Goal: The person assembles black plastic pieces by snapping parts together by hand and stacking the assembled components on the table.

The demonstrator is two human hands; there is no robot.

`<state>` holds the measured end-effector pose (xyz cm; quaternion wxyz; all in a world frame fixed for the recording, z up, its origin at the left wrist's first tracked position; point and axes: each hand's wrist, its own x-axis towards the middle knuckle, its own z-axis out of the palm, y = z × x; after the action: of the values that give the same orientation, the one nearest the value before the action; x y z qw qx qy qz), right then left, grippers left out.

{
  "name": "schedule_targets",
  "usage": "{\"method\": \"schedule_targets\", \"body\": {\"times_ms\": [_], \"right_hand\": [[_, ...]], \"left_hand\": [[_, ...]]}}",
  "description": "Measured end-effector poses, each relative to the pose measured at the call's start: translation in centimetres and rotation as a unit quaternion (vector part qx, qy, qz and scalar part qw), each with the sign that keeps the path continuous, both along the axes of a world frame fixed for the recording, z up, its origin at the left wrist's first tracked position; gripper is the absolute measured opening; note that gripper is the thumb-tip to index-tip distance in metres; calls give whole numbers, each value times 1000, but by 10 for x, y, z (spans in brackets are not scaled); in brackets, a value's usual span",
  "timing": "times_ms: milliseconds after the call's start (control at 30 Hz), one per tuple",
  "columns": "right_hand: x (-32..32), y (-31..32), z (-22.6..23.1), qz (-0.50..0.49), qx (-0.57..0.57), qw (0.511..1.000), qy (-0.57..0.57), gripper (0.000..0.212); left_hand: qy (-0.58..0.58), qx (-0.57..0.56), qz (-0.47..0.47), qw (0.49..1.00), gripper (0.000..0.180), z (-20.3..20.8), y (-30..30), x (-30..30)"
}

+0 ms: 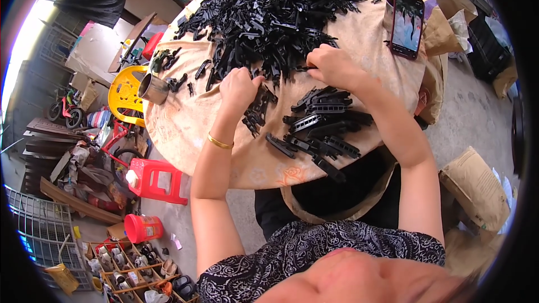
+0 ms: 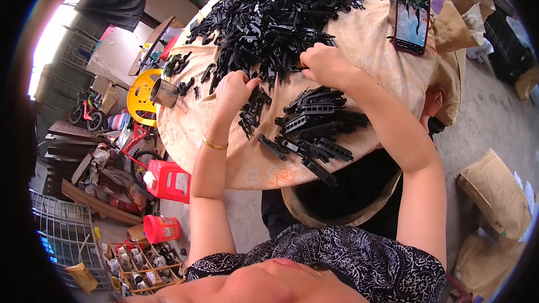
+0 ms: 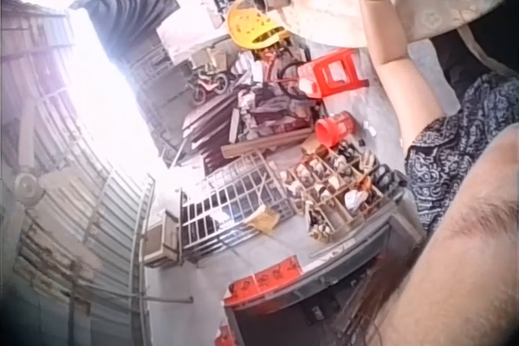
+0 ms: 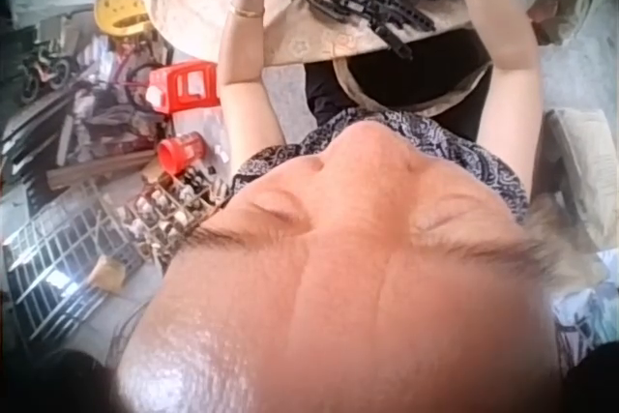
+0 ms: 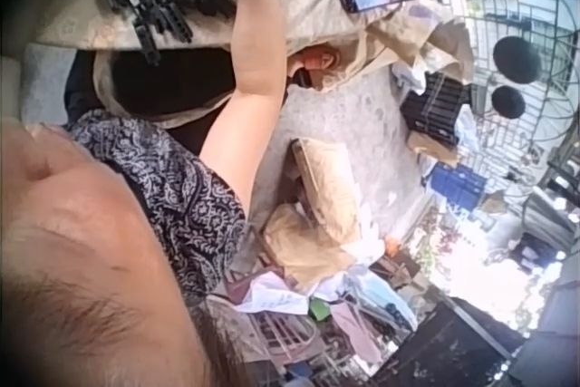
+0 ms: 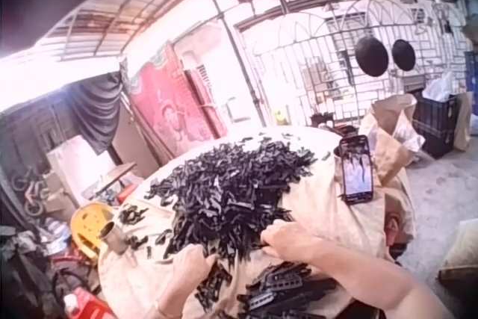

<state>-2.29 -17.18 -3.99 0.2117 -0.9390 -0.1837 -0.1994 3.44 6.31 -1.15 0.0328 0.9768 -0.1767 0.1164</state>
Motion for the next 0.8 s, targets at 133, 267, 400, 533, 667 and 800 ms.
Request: {"method": "schedule_targets", "body": {"times_ms": [133,267,400,533,667,800], "right_hand": [[1,4,9,13,105,994,4,12],[1,14,2,123,282,951,-29,16],[-9,29,14,134,411,896,100,18],[-9,27,12,126,452,873,130,19],[-8,29,9,109,418,900,61,18],[-8,26,8,84,312,943,-83,20]], "left_hand": [[37,-80,-63,994,24,-2,1,3],[51,-221,-65,972,17,5,-4,-4],[212,-490,-69,843,15,5,-17,-6],[227,-637,-166,718,34,4,-42,-29],[180,-584,-184,770,35,-1,-45,-32],[213,-604,-164,750,28,2,-44,-36]]}}
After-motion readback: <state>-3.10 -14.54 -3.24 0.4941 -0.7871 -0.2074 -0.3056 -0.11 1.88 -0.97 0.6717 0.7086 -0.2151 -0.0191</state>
